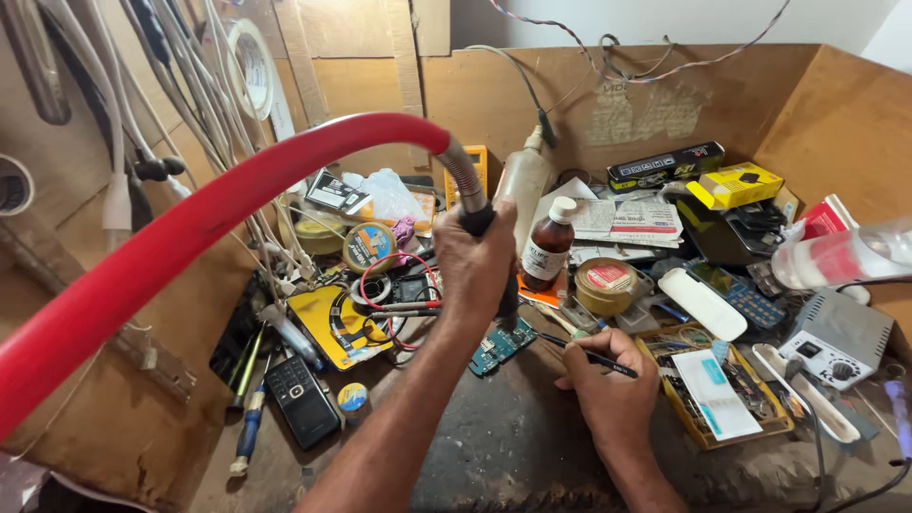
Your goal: The person uses a hot air gun to heat a small circuit board while holding it with tweezers, then switches to a soldering iron to work on the same board. The person also uses a multimeter to test the board.
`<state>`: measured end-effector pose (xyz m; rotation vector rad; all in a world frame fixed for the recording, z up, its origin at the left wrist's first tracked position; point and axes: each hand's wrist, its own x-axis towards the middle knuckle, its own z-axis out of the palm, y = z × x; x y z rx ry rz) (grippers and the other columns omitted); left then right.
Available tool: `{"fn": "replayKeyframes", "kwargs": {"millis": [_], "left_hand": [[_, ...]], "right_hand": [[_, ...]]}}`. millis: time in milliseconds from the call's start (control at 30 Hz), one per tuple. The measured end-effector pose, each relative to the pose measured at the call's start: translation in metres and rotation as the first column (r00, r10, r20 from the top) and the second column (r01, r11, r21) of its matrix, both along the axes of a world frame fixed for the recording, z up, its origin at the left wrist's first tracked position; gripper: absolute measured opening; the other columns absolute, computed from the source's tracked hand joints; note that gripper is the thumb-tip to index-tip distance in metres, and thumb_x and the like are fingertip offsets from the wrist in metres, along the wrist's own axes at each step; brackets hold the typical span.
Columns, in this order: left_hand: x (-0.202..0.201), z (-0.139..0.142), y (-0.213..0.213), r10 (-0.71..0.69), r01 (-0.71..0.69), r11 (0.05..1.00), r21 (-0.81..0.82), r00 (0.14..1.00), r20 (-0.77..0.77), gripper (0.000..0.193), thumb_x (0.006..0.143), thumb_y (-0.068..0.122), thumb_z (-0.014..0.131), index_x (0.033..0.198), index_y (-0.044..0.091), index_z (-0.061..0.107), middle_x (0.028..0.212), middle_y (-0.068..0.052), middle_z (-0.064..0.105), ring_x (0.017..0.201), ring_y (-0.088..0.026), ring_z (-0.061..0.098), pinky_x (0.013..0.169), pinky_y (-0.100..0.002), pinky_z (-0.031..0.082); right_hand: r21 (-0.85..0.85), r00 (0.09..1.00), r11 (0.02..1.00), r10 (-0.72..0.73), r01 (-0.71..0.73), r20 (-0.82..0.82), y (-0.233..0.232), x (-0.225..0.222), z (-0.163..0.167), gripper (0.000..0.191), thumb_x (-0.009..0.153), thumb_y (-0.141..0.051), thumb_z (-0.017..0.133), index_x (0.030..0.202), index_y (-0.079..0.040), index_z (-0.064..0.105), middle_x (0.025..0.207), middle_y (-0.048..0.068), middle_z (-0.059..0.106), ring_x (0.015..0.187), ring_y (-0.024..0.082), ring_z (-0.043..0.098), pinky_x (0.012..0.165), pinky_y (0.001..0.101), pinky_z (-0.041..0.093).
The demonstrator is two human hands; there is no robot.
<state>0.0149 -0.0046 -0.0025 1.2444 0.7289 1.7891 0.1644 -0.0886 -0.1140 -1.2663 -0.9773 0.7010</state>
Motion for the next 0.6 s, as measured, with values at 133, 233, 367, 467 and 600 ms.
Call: {"fn": "replayKeyframes", "kwargs": {"millis": [133, 233, 367, 467, 600], "left_hand": [[0.000, -0.003, -0.003, 0.042, -0.043, 0.999, -0.016, 0.997, -0.065, 0.037, 0.094, 0.022, 0.069, 0.063, 0.004, 0.058, 0.050, 0.000, 0.057, 0.041, -0.008, 0.055, 0.040, -0.027, 0.043], [0.009, 0.000, -0.001, 0.075, -0.075, 0.997, 0.011, 0.993, -0.088, 0.035, 0.093, 0.022, 0.069, 0.065, 0.005, 0.058, 0.051, 0.001, 0.056, 0.042, -0.007, 0.055, 0.039, -0.027, 0.043], [0.006, 0.002, 0.002, 0.016, -0.016, 1.000, -0.013, 1.000, -0.024, 0.031, 0.092, 0.021, 0.068, 0.067, 0.006, 0.058, 0.051, 0.001, 0.056, 0.042, -0.007, 0.054, 0.039, -0.028, 0.043], [-0.002, -0.002, -0.001, 0.014, -0.014, 1.000, -0.014, 0.999, -0.036, 0.033, 0.093, 0.021, 0.068, 0.066, 0.005, 0.058, 0.052, 0.001, 0.057, 0.043, -0.007, 0.054, 0.040, -0.028, 0.042], [0.002, -0.004, -0.001, 0.074, -0.072, 0.997, 0.031, 0.995, -0.062, 0.032, 0.092, 0.021, 0.068, 0.066, 0.005, 0.059, 0.052, 0.001, 0.057, 0.043, -0.007, 0.056, 0.040, -0.028, 0.045]], "right_hand": [[0.064, 0.999, 0.997, 0.033, -0.033, -0.004, 0.001, 0.000, -0.002, 0.009, 0.083, -0.003, 0.072, 0.088, 0.004, 0.070, 0.078, 0.005, 0.070, 0.058, 0.011, 0.067, 0.052, 0.0240, 0.057], [0.036, 0.999, 0.999, 0.008, -0.009, 0.031, 0.002, 0.001, -0.002, 0.009, 0.082, -0.002, 0.073, 0.088, 0.005, 0.070, 0.076, 0.007, 0.070, 0.056, 0.014, 0.068, 0.052, 0.0247, 0.054], [0.015, 1.000, 1.000, 0.005, -0.005, -0.005, 0.001, 0.001, -0.002, 0.009, 0.083, -0.002, 0.073, 0.088, 0.004, 0.070, 0.076, 0.006, 0.071, 0.056, 0.013, 0.068, 0.052, 0.0246, 0.055], [0.015, 1.000, 1.000, 0.009, -0.009, -0.026, 0.001, 0.001, -0.001, 0.009, 0.082, -0.002, 0.072, 0.088, 0.004, 0.070, 0.076, 0.006, 0.071, 0.055, 0.013, 0.068, 0.052, 0.0249, 0.056], [0.009, 1.000, 1.000, 0.015, -0.015, 0.009, 0.001, 0.000, 0.000, 0.009, 0.084, -0.003, 0.073, 0.088, 0.004, 0.070, 0.075, 0.007, 0.071, 0.054, 0.014, 0.068, 0.052, 0.0246, 0.055]]}}
